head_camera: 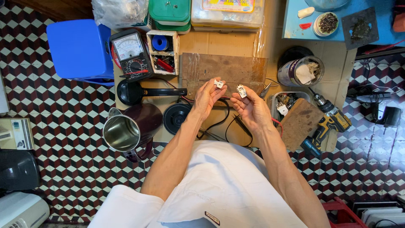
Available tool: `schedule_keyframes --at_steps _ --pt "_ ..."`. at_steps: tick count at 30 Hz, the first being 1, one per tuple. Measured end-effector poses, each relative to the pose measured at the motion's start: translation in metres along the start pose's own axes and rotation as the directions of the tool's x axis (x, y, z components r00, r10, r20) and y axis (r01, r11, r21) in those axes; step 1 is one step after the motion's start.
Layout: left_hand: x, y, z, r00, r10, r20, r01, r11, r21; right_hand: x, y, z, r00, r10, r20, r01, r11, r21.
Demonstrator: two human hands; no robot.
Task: The person disassembles a small white electrical switch, tests its contacts with a multimeter, and cleans the internal metal contacts with a sanding block. The person then reassembles the switch and continues testing.
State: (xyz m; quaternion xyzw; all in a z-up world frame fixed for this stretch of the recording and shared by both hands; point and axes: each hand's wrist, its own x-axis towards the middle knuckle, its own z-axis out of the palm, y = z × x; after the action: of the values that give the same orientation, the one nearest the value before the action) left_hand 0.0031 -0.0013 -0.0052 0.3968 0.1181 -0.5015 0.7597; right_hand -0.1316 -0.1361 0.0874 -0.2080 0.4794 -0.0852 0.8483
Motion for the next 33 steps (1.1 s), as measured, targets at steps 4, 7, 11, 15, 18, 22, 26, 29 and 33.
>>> schedule_keyframes --at_steps 4,7,11,15,18,22,26,29,33 --pt "0.011 -0.002 -0.005 0.999 -0.046 -0.027 0.045 0.998 -0.036 -0.007 -0.003 0.000 1.000 -0.007 -0.002 0.007 1.000 0.024" --pt "0.020 -0.005 -0.009 0.998 -0.060 -0.027 0.060 0.998 -0.027 -0.013 -0.004 -0.002 1.000 -0.014 -0.001 0.014 1.000 0.019" --pt "0.027 -0.007 -0.013 0.998 -0.056 -0.042 0.058 0.997 0.053 -0.019 -0.005 -0.004 1.000 -0.025 -0.011 0.025 0.999 0.048" --pt "0.030 -0.012 -0.015 0.996 -0.080 -0.028 0.081 0.995 0.056 -0.028 -0.004 -0.007 0.999 -0.044 0.001 0.043 0.995 0.088" --pt "0.031 -0.011 -0.015 0.995 -0.099 -0.008 0.099 0.992 0.084 -0.033 -0.002 -0.007 0.998 -0.063 0.006 0.062 0.991 0.115" --pt "0.027 -0.006 -0.009 0.994 -0.105 0.025 0.101 0.988 0.118 -0.038 0.001 -0.008 0.998 -0.069 0.007 0.067 0.985 0.157" --pt "0.024 -0.003 -0.002 0.991 -0.116 0.065 0.106 0.984 0.143 -0.040 0.001 -0.006 0.998 -0.065 -0.006 0.065 0.984 0.168" --pt "0.027 -0.007 -0.001 0.991 -0.114 0.067 0.101 0.980 0.171 -0.043 -0.003 -0.003 0.997 -0.068 -0.027 0.071 0.986 0.154" --pt "0.043 -0.020 -0.009 0.996 -0.089 -0.019 0.091 0.960 0.265 -0.042 -0.011 0.000 0.998 -0.059 -0.015 0.061 0.987 0.147"
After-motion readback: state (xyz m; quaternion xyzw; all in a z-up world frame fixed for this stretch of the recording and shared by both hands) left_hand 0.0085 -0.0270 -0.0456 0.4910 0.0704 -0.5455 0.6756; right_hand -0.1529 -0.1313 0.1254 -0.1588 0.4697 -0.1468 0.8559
